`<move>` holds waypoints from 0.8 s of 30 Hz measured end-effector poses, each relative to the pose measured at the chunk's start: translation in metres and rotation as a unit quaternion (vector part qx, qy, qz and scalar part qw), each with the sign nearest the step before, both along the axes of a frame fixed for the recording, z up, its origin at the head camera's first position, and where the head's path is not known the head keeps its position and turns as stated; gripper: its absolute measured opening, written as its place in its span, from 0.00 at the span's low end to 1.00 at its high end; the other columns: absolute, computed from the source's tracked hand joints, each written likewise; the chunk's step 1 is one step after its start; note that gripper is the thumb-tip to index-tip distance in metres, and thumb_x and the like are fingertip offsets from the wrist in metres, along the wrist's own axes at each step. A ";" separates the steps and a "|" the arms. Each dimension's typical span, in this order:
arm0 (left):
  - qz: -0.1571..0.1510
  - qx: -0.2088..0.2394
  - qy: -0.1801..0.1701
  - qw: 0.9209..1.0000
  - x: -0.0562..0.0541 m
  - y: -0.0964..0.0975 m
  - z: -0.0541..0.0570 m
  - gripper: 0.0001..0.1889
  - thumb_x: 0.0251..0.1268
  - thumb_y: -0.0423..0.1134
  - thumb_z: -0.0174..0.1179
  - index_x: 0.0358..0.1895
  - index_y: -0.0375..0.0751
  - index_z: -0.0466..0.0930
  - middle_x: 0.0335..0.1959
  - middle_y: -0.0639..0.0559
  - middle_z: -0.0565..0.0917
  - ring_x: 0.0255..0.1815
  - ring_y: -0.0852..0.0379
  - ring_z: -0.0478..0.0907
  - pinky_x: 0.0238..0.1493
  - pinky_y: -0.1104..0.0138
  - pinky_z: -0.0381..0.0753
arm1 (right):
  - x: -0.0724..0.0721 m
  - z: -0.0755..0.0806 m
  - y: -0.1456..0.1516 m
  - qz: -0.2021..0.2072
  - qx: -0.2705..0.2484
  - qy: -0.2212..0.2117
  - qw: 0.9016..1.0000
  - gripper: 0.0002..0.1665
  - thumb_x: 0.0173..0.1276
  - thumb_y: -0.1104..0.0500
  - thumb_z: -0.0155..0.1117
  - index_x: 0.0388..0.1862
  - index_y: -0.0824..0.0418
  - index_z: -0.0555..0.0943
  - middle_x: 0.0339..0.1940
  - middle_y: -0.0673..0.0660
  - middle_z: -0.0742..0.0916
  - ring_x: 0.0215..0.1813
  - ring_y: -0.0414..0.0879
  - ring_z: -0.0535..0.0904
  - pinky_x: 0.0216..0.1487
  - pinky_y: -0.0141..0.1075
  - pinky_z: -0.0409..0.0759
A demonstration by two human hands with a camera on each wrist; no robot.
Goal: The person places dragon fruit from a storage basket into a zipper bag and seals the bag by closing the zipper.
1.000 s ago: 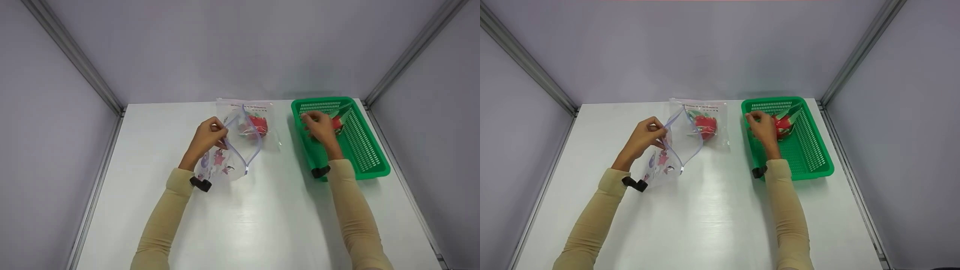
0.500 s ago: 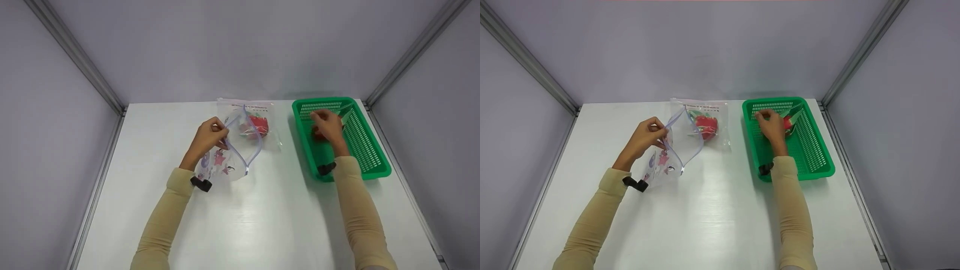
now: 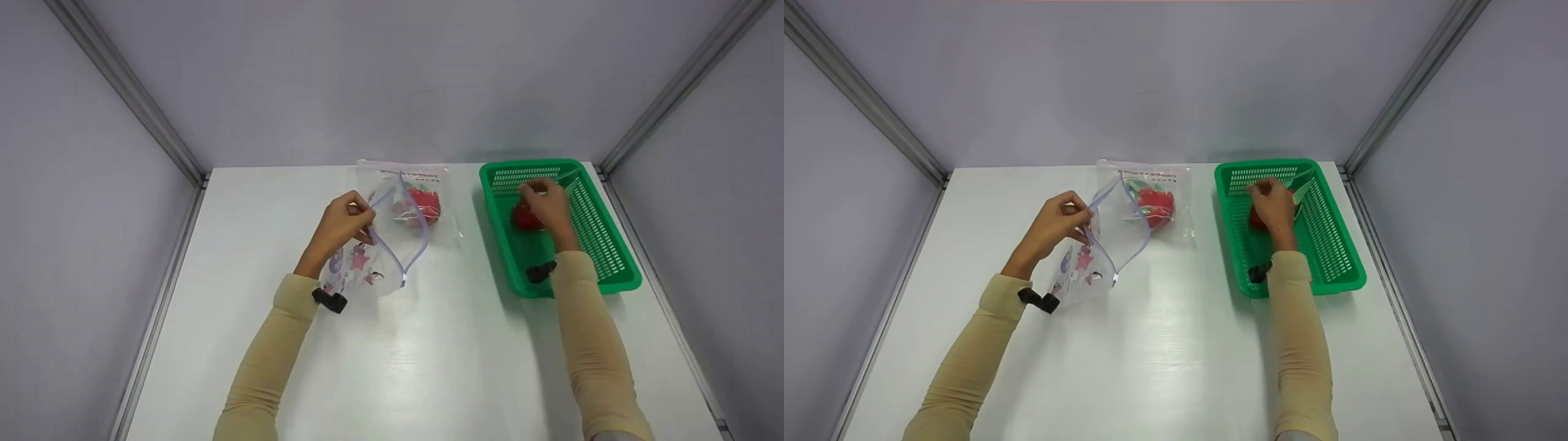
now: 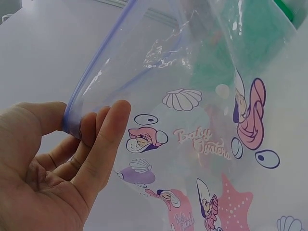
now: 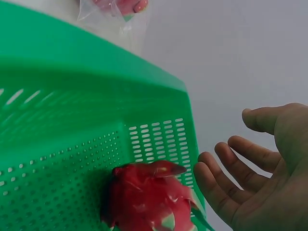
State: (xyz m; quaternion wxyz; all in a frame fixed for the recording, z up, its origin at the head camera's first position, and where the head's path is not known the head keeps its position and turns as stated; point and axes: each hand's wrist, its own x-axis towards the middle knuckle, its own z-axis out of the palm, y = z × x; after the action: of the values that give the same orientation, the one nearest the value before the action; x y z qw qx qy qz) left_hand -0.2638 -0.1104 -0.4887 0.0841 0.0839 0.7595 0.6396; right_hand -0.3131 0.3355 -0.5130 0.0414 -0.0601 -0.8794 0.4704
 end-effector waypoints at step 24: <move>0.004 -0.010 -0.003 1.000 0.005 -0.001 0.000 0.05 0.75 0.34 0.60 0.45 0.36 0.77 0.33 0.43 0.85 0.30 0.51 0.88 0.33 0.57 0.93 | -0.008 -0.017 0.038 -0.082 0.010 -0.042 0.996 0.39 0.82 0.48 0.57 0.79 0.73 0.64 0.73 0.74 0.75 0.75 0.65 0.72 0.77 0.58 0.72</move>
State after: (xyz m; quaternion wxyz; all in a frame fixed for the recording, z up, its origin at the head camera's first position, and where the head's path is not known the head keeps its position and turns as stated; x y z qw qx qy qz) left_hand -0.2584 -0.1116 -0.4888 0.0847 0.0784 0.7656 0.6328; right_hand -0.3207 0.3732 -0.5300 0.0438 -0.1511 -0.8771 0.4539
